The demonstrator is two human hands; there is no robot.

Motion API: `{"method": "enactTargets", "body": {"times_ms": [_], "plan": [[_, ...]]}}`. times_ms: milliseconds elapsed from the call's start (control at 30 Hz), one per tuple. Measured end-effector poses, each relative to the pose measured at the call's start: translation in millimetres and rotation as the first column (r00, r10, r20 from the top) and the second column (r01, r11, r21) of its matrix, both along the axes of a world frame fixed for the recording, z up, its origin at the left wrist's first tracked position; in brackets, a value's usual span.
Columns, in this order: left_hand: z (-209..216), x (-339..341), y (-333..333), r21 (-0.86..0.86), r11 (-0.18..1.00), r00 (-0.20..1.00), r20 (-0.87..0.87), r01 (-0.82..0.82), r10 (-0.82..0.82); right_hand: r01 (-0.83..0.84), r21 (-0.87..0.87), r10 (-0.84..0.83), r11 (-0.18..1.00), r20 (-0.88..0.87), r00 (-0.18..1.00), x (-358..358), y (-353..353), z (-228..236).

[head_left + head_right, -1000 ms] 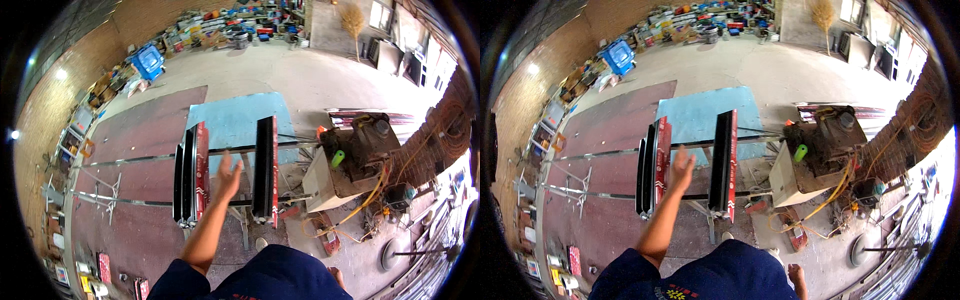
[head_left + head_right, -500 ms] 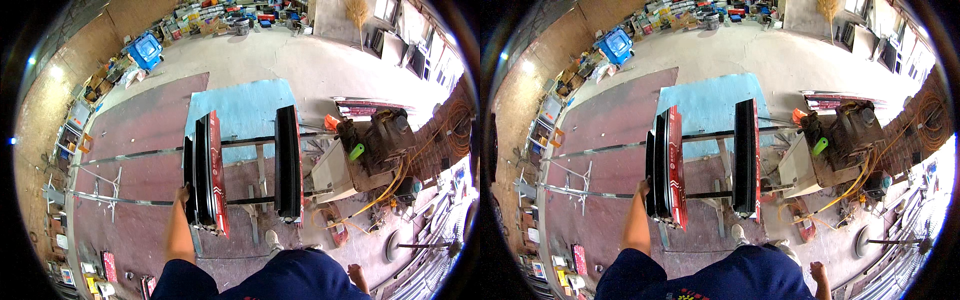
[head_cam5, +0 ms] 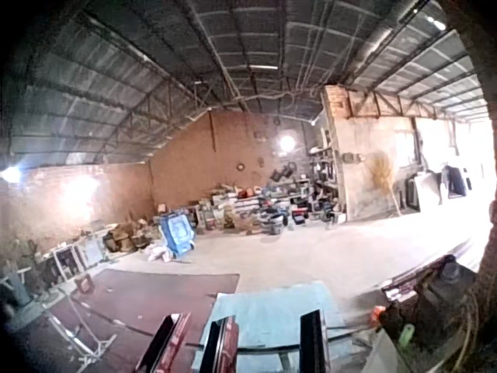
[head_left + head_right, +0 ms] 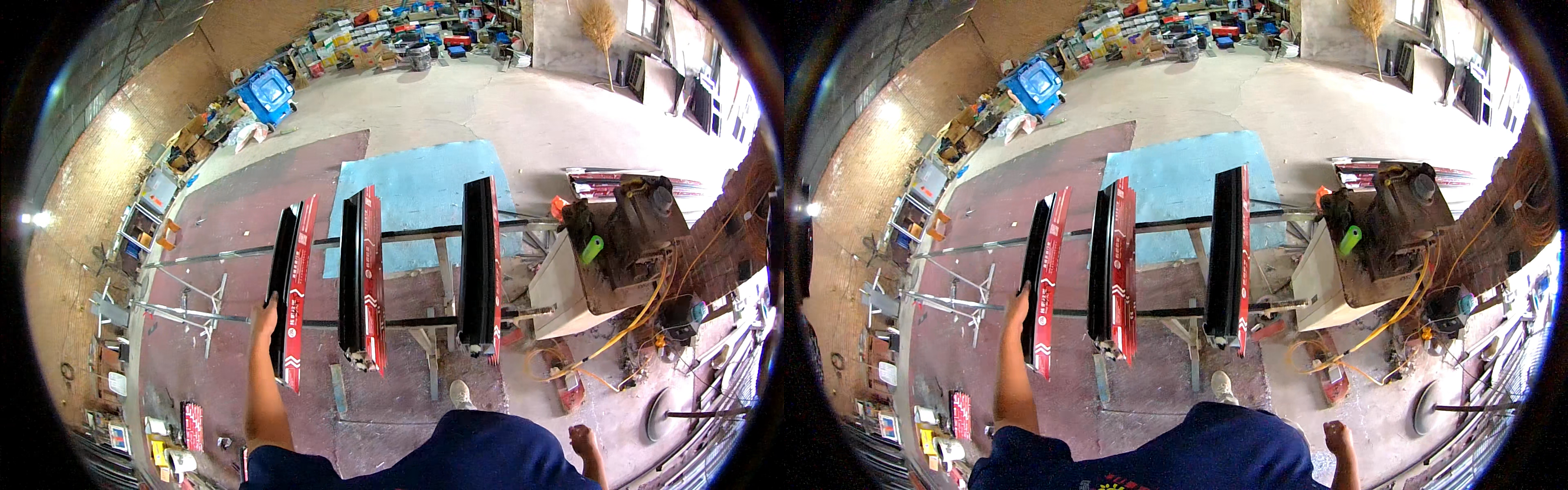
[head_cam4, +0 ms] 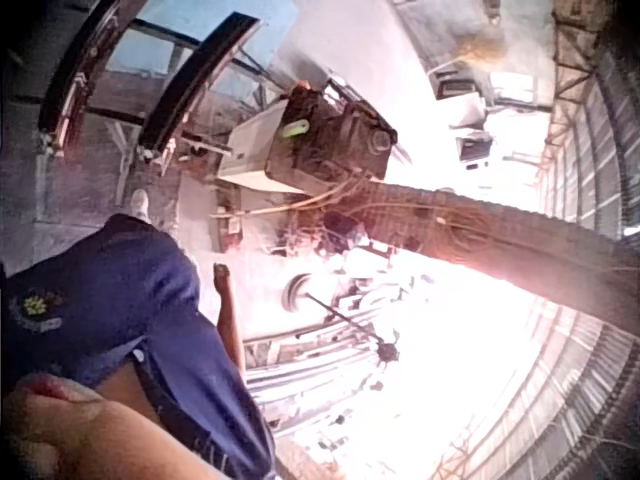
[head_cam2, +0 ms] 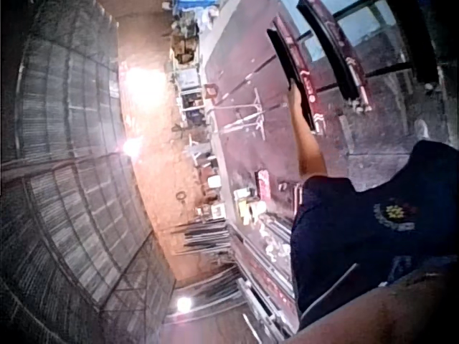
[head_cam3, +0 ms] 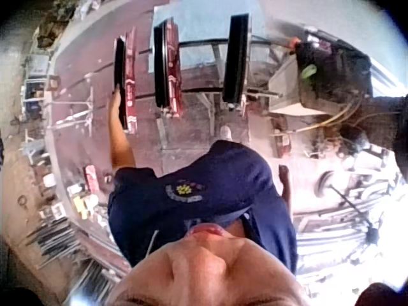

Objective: The person repeatedly picks up long black metal profiles from a table, carries them to a machine, feeds them through, and returns them to the table. This cycle is performed multiple times with several profiles.

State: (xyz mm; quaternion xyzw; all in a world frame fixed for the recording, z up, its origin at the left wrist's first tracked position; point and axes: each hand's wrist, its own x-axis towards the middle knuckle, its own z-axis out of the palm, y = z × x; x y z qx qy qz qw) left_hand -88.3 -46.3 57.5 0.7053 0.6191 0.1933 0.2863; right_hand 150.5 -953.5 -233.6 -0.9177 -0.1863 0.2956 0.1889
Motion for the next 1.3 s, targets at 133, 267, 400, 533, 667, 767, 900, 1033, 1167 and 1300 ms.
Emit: {"method": "enactTargets", "body": {"times_ms": [133, 267, 400, 533, 667, 767, 900, 1033, 1167, 1300], "plan": [[76.7, 13.1, -78.0, -0.015, 0.977, 0.973, 0.093, 0.212, -0.210, 0.055, 0.085, -0.064, 0.995, 0.102, 0.993, 18.7, 60.2, 83.6], [120.9, 51.0, -177.8, -0.017, 0.909, 0.906, 0.096, 0.416, -0.413, 0.070, 0.448, -0.153, 0.891, 0.151, 0.977, 26.3, 108.0, 205.4], [119.7, 104.0, -296.6, -0.096, 0.721, 0.725, 0.008, 0.686, -0.689, -0.050, 0.580, -0.201, 0.813, 0.361, 0.911, 19.1, 101.1, 275.3], [127.0, 194.5, -474.0, -0.129, 0.371, 0.351, -0.151, 0.920, -0.924, -0.172, 0.687, -0.270, 0.706, 0.486, 0.831, -3.6, 34.6, 350.8], [97.1, 234.3, -624.0, -0.030, -0.015, -0.023, -0.268, 0.999, -0.963, -0.167, 0.558, -0.307, 0.813, 0.653, 0.692, -11.1, -39.1, 362.7], [92.8, 242.2, -729.7, -0.094, -0.274, -0.290, -0.326, 0.957, -0.900, -0.013, 0.376, -0.257, 0.927, 0.659, 0.707, -27.9, -97.8, 339.1], [61.2, 235.5, -818.5, 0.014, -0.694, -0.632, -0.398, 0.720, -0.664, 0.365, 0.150, -0.388, 0.919, 0.173, 0.905, -86.9, -161.5, 293.9], [44.3, 226.6, -879.3, 0.028, -0.864, -0.778, -0.421, 0.503, -0.466, 0.578, 0.221, -0.608, 0.786, 0.105, 0.787, -171.4, -203.1, 222.7], [44.7, 217.6, -899.2, 0.308, -0.855, -0.859, -0.172, 0.418, -0.482, 0.817, 0.044, -0.817, 0.575, -0.012, 0.576, -263.3, -222.1, 137.4], [15.4, 216.3, -863.6, 0.181, -0.797, -0.799, -0.081, 0.576, -0.596, 0.947, -0.160, -0.958, 0.279, -0.113, 0.263, -323.0, -233.1, 88.6]]}}
